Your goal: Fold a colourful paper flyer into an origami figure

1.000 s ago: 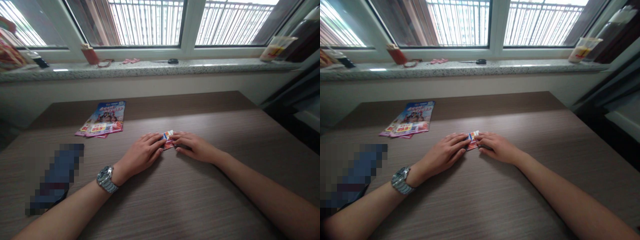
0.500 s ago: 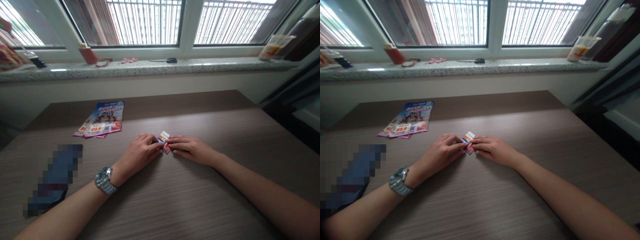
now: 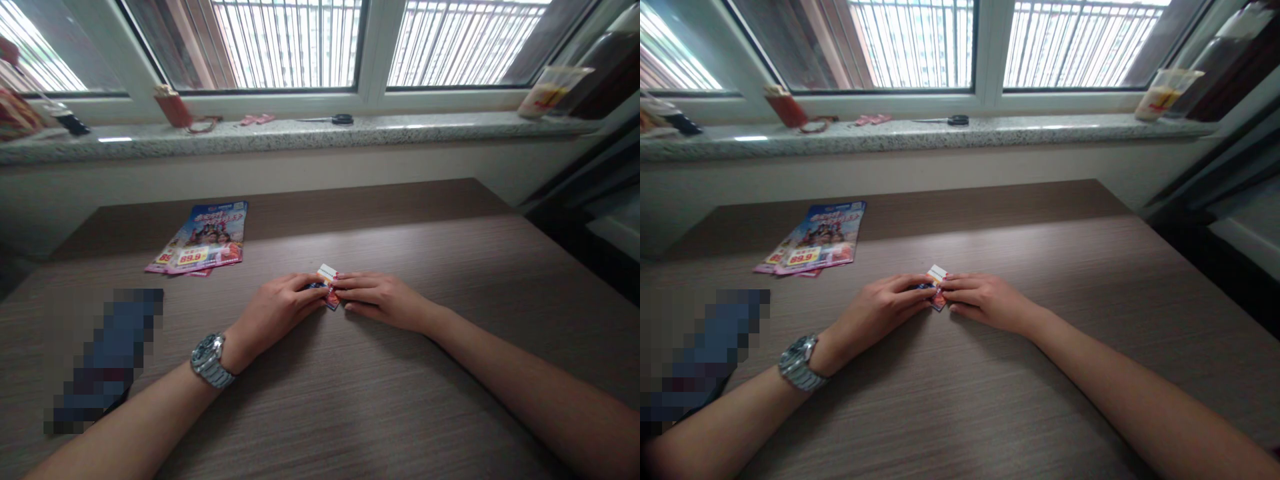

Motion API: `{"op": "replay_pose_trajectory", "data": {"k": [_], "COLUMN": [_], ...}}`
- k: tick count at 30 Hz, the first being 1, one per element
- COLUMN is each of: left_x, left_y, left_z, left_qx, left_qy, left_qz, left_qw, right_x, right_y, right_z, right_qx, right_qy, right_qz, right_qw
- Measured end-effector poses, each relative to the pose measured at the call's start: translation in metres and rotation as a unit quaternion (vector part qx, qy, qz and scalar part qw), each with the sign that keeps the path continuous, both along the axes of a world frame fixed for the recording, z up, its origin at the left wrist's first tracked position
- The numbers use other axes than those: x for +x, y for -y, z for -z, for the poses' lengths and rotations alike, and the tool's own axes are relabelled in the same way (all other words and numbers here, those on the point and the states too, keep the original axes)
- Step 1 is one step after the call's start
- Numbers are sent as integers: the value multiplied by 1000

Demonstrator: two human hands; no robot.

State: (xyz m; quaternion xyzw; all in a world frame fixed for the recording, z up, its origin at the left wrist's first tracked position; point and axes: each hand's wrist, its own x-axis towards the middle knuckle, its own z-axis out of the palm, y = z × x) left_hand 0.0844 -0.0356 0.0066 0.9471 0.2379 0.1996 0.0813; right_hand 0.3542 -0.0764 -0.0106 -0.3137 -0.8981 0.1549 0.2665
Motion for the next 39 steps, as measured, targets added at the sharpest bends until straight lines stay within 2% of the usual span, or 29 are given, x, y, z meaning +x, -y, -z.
{"op": "replay_pose_trajectory", "data": {"k": [18, 28, 39], "left_x": [1, 1, 1], "left_y": [1, 1, 2], "left_z": [-5, 1, 0], "left_qx": [16, 23, -31], "left_qy": [-3, -6, -3], "left_qz": [8, -2, -9], "left_qw": [1000, 1000, 999], "right_x": [-9, -10, -12], "right_y": [0, 1, 2], "right_z": [0, -2, -4], "right_qx": [21, 5, 14], "right_qy": [-9, -10, -37], "right_qz": [39, 57, 74], "right_qw": [999, 998, 997]}}
